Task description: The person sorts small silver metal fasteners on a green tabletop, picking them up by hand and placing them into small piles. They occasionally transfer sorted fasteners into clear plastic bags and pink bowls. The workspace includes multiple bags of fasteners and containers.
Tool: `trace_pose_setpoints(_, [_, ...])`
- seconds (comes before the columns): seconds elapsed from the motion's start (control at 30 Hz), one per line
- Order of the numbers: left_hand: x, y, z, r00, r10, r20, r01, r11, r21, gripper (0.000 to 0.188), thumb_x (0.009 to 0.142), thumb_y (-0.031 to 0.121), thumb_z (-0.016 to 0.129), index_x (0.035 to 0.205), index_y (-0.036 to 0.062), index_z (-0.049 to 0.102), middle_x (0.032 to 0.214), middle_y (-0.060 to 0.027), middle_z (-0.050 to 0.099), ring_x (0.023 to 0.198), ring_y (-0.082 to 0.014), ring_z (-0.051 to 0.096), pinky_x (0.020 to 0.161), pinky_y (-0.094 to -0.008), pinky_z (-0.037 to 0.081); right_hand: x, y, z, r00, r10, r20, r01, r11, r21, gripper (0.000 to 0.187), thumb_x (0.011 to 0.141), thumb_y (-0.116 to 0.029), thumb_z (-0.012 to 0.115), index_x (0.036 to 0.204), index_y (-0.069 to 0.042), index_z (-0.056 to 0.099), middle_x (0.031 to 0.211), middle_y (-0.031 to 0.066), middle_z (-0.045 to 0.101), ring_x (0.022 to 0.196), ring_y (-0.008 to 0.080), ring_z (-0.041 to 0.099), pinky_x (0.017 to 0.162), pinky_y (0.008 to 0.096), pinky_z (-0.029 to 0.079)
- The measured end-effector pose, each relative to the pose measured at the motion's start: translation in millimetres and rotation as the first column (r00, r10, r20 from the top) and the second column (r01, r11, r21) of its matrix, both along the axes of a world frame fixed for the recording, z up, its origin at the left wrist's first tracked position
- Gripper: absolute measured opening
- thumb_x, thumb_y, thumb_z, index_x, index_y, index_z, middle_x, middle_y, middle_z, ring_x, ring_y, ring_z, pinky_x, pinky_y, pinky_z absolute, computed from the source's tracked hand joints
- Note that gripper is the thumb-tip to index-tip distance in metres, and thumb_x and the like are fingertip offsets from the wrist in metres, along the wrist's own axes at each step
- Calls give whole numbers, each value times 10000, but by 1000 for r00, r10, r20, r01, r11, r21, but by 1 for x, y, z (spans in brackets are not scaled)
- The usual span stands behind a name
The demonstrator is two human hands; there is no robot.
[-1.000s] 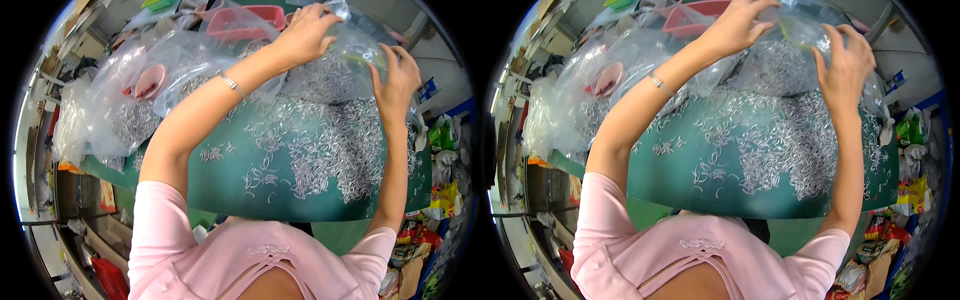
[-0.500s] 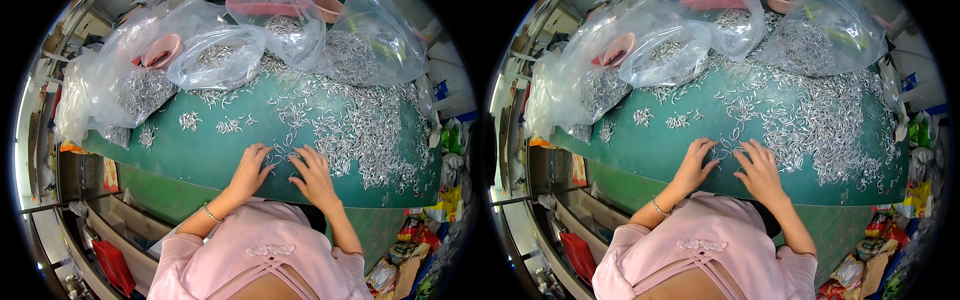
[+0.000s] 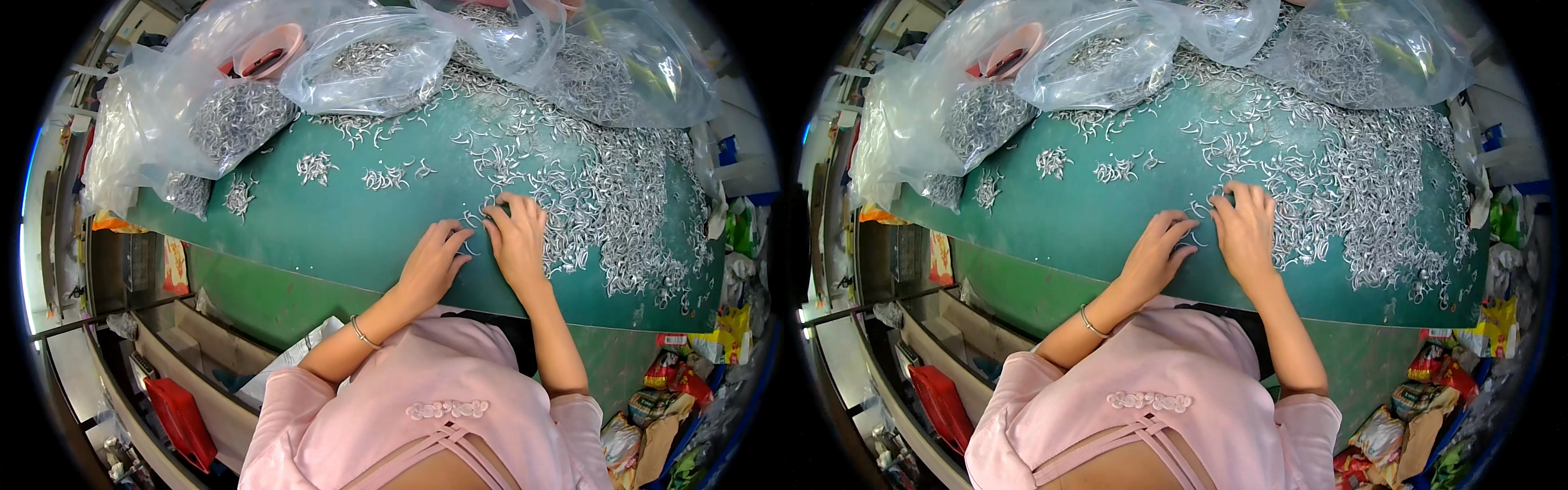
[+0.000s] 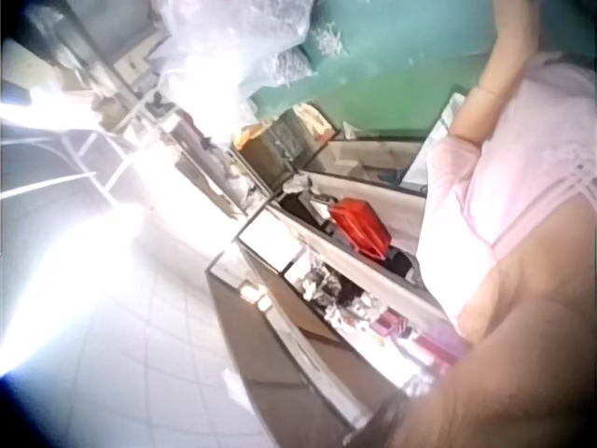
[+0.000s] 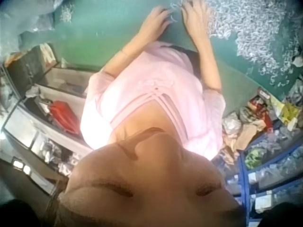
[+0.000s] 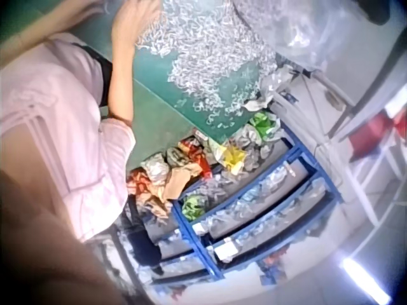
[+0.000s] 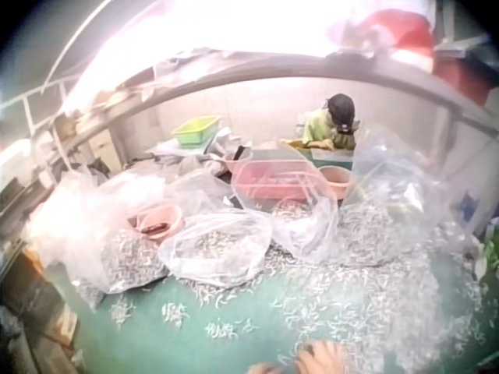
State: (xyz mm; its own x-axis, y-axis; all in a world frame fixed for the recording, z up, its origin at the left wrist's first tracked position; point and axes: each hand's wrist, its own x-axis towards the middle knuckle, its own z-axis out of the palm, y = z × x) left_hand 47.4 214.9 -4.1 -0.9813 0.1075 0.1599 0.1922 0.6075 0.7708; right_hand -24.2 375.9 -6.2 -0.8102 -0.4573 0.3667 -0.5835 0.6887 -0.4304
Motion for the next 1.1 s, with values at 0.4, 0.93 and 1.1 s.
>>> trace_pose_setpoints(0.4, [11,-46,-4,957,269,-105,-273,962,-25,376,791,-31,644,1155,-5,555,1134,-169,532,1030,-355,515,892,-403,432,0,-27,10,997,42,59,-33,989,-146,127,756,-40,686,865,-48,622,914,78,588,902,262,531,784,379,375])
trace_pose_setpoints(0.93, [-29,-80,-16,944,327,-53,-331,940,-87,527,826,-9,642,1318,32,457,1420,-207,376,1331,-404,353,1091,-443,326,-54,-101,-16,964,115,240,-88,989,-121,147,816,-31,625,959,-3,606,967,149,546,942,344,580,766,433,499])
trace_pose_setpoints(1.1, [-35,-77,-6,944,320,-83,-330,926,-181,498,807,23,672,1274,44,500,1380,-183,409,1322,-403,360,1110,-528,266,-56,-86,-12,966,138,217,-129,990,-56,102,807,-11,615,908,-2,604,952,151,549,925,342,571,785,427,481])
